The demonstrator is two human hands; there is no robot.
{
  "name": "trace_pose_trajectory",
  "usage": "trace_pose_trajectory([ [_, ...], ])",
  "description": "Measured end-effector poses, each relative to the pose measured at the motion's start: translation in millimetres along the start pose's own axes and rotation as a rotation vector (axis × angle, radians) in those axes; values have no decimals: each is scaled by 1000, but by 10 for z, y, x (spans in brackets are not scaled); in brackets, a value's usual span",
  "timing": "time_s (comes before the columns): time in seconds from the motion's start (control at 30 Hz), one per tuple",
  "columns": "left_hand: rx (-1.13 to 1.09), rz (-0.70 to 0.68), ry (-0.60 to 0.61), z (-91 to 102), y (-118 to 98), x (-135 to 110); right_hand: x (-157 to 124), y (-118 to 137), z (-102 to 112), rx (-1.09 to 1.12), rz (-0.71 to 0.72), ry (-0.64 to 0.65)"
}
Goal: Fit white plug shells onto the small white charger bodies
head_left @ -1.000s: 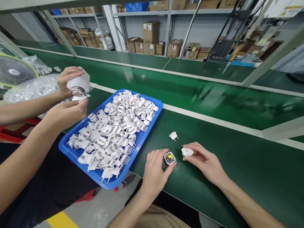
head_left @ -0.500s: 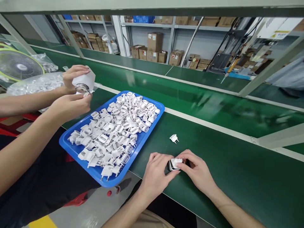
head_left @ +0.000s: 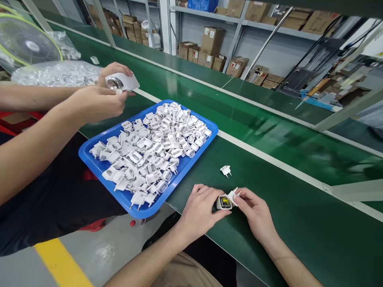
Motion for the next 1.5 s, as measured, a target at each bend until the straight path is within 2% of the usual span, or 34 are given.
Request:
trace_pose_trajectory([
  [0.3, 8, -17, 27, 2, 6, -2, -21, -19, 28, -7, 45, -77],
  [0.5, 22, -21, 22, -3, 8, -18, -41, -46, 161, 70, 118, -213],
  [0.67, 28, -40, 10, 2, 6, -23, -15, -46, 169, 133, 174, -22],
  [0.73, 29, -37, 18, 0, 7, -24, -36, -5, 200, 31, 219, -18],
  [0.87, 26, -52, 48, -3, -15, -33, -131, 185, 263, -382, 414, -163],
  [0.97, 31, -77, 68, -1, -47, -42, -224, 361, 201, -669, 636, -229],
  [1.07, 26, -84, 81, 0, -64, -43, -256, 437, 100, -808, 738, -224],
  [1.27, 3, -57, 86, 3, -54, -30, -202, 411, -42, -682, 701, -69],
  [1.4, -10, -38, 91, 1, -46, -30, -195, 399, 18, -582, 635, -47],
  [1.5, -9, -36, 83, 5, -55, -27, -188, 402, 58, -587, 584, -33],
])
Point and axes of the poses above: each hand's wrist, its own x-axis towards the middle knuckle, its own z-axis out of the back of the hand, y = z × x, the point moved 6 cm from there along x, towards the middle knuckle, and after that the axes turned 15 degrees about -x, right-handed, at the moved point
